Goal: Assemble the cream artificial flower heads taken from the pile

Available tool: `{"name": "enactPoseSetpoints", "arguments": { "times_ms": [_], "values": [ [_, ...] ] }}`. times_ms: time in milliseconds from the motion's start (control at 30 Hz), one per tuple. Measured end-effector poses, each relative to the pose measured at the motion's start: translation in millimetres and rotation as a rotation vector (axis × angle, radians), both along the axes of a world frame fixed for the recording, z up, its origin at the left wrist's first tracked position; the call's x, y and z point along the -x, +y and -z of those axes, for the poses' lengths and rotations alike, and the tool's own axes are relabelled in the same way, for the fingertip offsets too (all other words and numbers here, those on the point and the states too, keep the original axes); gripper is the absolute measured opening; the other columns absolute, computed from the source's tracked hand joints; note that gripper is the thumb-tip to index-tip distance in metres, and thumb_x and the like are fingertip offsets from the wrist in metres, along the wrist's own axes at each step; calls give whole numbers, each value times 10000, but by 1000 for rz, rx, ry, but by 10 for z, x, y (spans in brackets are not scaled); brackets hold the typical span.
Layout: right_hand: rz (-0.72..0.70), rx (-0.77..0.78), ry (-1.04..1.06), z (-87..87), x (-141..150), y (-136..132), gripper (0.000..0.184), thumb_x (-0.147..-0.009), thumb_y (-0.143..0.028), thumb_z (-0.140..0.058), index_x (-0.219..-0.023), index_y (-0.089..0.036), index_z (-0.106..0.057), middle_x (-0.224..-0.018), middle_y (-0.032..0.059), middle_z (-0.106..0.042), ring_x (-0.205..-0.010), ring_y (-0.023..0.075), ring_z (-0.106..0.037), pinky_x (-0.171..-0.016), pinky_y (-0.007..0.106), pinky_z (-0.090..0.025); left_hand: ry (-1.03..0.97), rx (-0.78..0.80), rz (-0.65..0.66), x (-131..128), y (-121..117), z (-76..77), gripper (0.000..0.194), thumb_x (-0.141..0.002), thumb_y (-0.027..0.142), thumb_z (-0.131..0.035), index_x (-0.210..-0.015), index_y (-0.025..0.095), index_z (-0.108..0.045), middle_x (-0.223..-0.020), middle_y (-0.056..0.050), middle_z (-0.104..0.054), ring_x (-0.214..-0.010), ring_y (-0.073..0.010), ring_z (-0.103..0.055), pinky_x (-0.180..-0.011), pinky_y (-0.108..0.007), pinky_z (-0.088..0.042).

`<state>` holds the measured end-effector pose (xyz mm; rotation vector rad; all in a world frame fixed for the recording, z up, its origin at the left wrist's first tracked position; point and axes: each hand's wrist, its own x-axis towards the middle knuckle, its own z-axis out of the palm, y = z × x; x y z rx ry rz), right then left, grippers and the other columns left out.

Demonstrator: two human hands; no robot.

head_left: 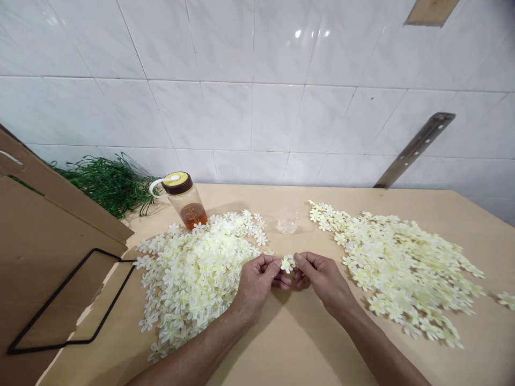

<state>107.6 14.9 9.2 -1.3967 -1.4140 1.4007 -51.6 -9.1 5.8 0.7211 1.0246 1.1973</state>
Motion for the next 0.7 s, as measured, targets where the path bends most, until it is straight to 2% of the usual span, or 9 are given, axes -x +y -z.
{"name": "enactPoseSetpoints", "arguments": {
  "times_ms": [167,267,333,367,467,500,567,633,700],
  "values": [
    [62,40,144,49,-60,81,448,-794,-594,-628,-683,-161,-593,-581,-10,-556,-478,113,-524,-481,232,-418,13,-9,2,10,30,59,338,-731,426,-740,-782,105,-650,-646,-52,-663,-548,-152,-638,-547,-271,-533],
    [162,-64,54,4,-57,118,446,-779,-611,-630,-700,-172,-614,-480,-48,-465,-422,103,-445,-444,231,-391,52,-11,4,-6,26,95,352,-719,450,-742,-772,118,-637,-652,-54,-665,-543,-163,-647,-524,-272,-533],
    [197,-169,-85,-92,-18,120,441,-810,-601,-594,-754,-168,-657,-471,-41,-475,-412,104,-432,-434,233,-384,104,-18,20,-20,9,122,342,-733,461,-722,-769,133,-631,-627,-43,-664,-516,-160,-640,-507,-266,-528],
    [179,-223,-158,-154,8,114,430,-833,-582,-575,-814,-167,-684,-501,-26,-518,-425,109,-452,-438,233,-393,136,-27,32,-27,-2,137,333,-747,465,-706,-766,141,-629,-603,-34,-659,-497,-157,-632,-499,-264,-526],
    [-83,-321,-199,-319,76,77,407,-886,-504,-529,-1117,-209,-689,-715,19,-666,-507,124,-551,-520,247,-475,211,-64,76,-43,-34,176,305,-801,461,-649,-756,161,-621,-553,-17,-643,-469,-155,-617,-494,-264,-524],
    [-105,-356,-216,-346,84,63,400,-893,-486,-523,-1150,-222,-679,-771,28,-689,-554,136,-583,-553,253,-492,220,-69,82,-47,-41,183,295,-813,451,-636,-752,163,-617,-549,-16,-641,-470,-155,-616,-495,-264,-525],
    [-36,-417,-271,-340,69,36,356,-891,-468,-527,-1077,-220,-701,-854,47,-713,-668,166,-630,-617,266,-508,219,-65,79,-51,-45,183,273,-824,425,-625,-750,163,-607,-554,-17,-641,-472,-154,-614,-495,-264,-527],
    [82,-444,-333,-273,30,12,316,-874,-472,-547,-903,-202,-708,-878,59,-718,-732,188,-641,-640,274,-505,206,-65,51,-52,-38,167,256,-825,405,-625,-759,159,-602,-563,-17,-640,-480,-155,-616,-496,-266,-532],
    [69,-416,-373,-183,-6,-11,297,-860,-476,-570,-837,-203,-684,-802,46,-708,-680,180,-623,-615,275,-493,196,-82,12,-48,-29,146,252,-826,399,-626,-769,155,-600,-572,-14,-634,-501,-160,-626,-501,-270,-538]
  ]
}}
